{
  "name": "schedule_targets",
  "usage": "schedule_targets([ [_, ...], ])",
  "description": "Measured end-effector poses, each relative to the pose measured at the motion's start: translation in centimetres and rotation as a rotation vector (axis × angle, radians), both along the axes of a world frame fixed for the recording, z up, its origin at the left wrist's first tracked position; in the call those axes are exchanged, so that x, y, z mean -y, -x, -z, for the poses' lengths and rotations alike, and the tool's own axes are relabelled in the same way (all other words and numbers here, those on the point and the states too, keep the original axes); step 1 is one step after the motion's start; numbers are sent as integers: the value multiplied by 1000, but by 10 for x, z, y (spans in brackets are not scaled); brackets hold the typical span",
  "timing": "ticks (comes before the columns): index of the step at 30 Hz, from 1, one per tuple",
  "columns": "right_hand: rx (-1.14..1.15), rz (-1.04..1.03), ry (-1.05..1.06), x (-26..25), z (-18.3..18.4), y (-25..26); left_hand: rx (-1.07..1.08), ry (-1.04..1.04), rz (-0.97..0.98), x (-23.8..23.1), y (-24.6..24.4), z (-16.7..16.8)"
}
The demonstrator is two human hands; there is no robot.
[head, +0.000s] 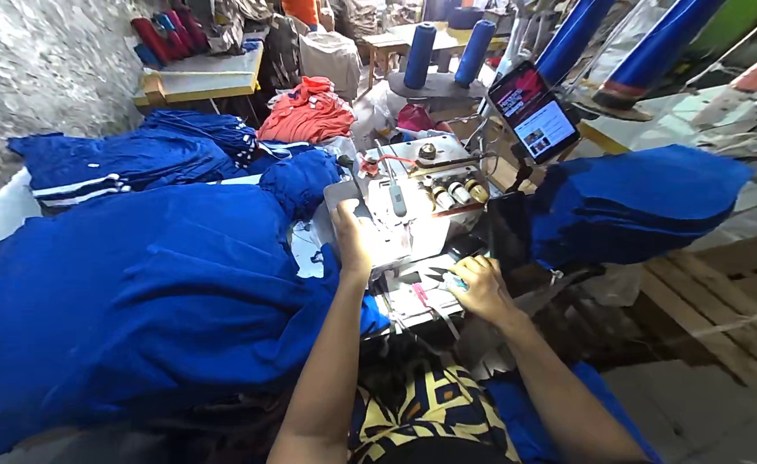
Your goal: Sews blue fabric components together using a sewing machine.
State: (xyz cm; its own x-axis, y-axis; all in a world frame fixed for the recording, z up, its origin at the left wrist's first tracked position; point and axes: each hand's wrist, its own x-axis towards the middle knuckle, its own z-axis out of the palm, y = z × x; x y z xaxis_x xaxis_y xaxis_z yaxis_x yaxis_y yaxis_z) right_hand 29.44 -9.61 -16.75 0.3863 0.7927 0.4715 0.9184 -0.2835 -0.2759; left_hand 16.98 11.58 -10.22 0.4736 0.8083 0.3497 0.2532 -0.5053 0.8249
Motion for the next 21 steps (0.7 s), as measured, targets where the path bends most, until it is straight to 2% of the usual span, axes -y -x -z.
schedule_targets([
  [5,74,-44,-153,-5,8,-2,-3,-53,-30,1,3,-2],
  [7,51,9,-33,-2,7,1,24,-67,-61,2,3,0],
  [8,-18,45,103,1,5,2,63,-105,-83,3,2,4],
  [10,-140,88,321,3,3,0,199,-294,-114,5,0,13],
  [13,-139,90,265,6,11,0,323,-626,-18,11,-7,24],
  [17,-100,93,145,9,21,3,178,-708,6,29,-24,19],
  [21,-67,90,114,11,24,4,14,-642,19,35,-31,14],
])
